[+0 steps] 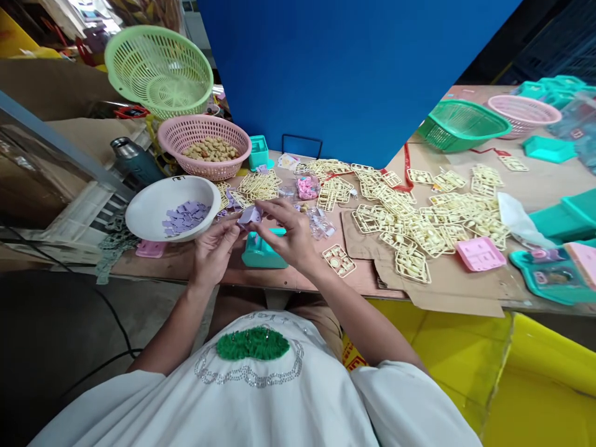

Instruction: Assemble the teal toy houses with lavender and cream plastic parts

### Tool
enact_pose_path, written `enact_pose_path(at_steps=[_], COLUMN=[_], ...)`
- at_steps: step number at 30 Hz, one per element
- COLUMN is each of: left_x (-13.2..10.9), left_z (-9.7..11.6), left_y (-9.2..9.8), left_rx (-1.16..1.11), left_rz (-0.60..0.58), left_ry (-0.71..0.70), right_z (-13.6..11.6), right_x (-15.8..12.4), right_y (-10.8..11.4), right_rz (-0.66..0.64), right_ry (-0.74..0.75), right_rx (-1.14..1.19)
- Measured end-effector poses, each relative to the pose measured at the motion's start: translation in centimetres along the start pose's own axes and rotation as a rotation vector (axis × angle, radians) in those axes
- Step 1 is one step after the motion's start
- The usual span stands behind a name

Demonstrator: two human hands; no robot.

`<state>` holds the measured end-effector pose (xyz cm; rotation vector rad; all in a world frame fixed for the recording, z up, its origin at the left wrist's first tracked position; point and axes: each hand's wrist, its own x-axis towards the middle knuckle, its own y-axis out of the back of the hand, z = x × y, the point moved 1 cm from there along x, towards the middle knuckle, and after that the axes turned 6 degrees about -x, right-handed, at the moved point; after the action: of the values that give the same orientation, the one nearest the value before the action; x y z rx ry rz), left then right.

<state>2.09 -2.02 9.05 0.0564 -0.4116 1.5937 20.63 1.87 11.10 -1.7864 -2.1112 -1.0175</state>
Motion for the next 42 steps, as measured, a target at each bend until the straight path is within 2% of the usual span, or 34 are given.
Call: enact_pose_path(at_steps=[3, 7, 11, 14, 22, 26, 36, 42], left_x=[-0.6, -1.1, -1.4, -1.4, -1.5, -1.4, -1.4, -1.2], left_z=[-1.0, -3.9, -6.4, -7.2, -7.2, -7.2, -7.6, -7.5], left_y=[1.9, 3.4, 3.3, 3.1, 3.1, 3.1, 3.4, 3.5], left_rx=[0.195, 0.403, 0.364, 0.318, 0.274, 0.267, 0.277, 0.289], left_rz=[-0.091, -0.195, -0.18, -0.164, -0.175, -0.186, -0.207, -0.211], left_ry=[-0.021, 0.043, 0.024, 0.014, 0.009, 0.007, -0.031, -0.022], right_z=[1.0, 1.7, 1.8, 2.1, 2.9, 2.8, 2.7, 2.3], right_x=[-0.5, -0.5, 0.0, 0.3, 0.6, 0.9, 2.1, 2.6], right_y=[0.7, 0.9, 0.2, -0.2, -0.8, -0.8, -0.6, -1.0], right_rz=[-0.105, -0.314, -0.416, -0.468, -0.52, -0.593, -0.679, -0.737], right_ry=[-0.05, 0.064, 0.189, 0.23, 0.244, 0.264, 0.375, 0.428], right_rx=[-0.026, -0.18, -0.295, -0.325, -0.338, -0.389, -0.402, -0.527])
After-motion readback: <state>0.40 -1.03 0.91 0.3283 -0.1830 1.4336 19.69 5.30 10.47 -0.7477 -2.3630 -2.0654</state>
